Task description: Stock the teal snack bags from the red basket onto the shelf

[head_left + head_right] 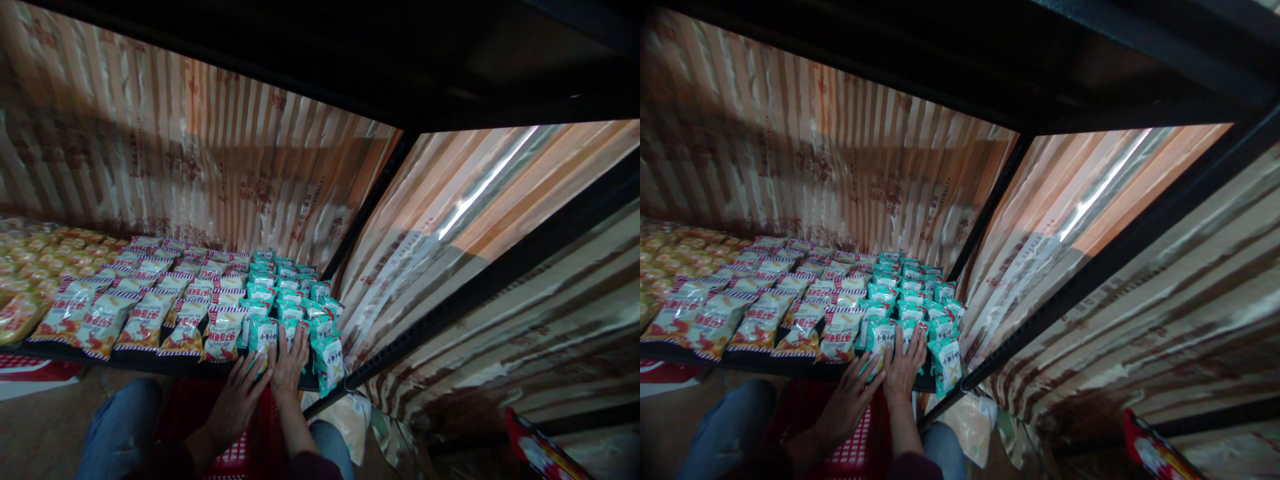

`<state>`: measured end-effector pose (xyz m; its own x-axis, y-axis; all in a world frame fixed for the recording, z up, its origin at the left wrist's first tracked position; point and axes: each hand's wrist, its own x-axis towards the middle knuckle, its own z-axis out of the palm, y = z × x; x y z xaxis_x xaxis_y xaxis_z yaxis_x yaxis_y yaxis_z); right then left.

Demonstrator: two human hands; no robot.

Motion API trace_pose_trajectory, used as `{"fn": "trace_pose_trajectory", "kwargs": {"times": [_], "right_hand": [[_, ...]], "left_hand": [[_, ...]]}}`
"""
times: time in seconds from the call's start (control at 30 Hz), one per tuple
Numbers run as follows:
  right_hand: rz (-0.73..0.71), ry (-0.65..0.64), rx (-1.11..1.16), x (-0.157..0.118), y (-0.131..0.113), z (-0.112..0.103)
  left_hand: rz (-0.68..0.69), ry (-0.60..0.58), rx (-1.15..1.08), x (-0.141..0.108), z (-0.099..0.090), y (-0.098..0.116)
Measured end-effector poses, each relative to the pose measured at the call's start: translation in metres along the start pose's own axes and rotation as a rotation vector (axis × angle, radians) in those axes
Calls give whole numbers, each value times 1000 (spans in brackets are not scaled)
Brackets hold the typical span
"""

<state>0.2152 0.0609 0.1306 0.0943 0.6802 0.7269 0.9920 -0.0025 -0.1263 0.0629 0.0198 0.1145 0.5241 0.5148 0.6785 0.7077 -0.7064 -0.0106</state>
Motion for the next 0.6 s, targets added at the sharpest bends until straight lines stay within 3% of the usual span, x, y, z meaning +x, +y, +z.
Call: {"fn": "trace_pose_trajectory", "kwargs": {"times": [0.43, 0.6], "right_hand": [[11, -6, 52, 0, 0, -4], [-14, 16, 71, -3, 3, -1]], "left_hand": [[-36, -87, -52, -13, 17, -6], [-28, -53, -65, -12, 18, -5]]}}
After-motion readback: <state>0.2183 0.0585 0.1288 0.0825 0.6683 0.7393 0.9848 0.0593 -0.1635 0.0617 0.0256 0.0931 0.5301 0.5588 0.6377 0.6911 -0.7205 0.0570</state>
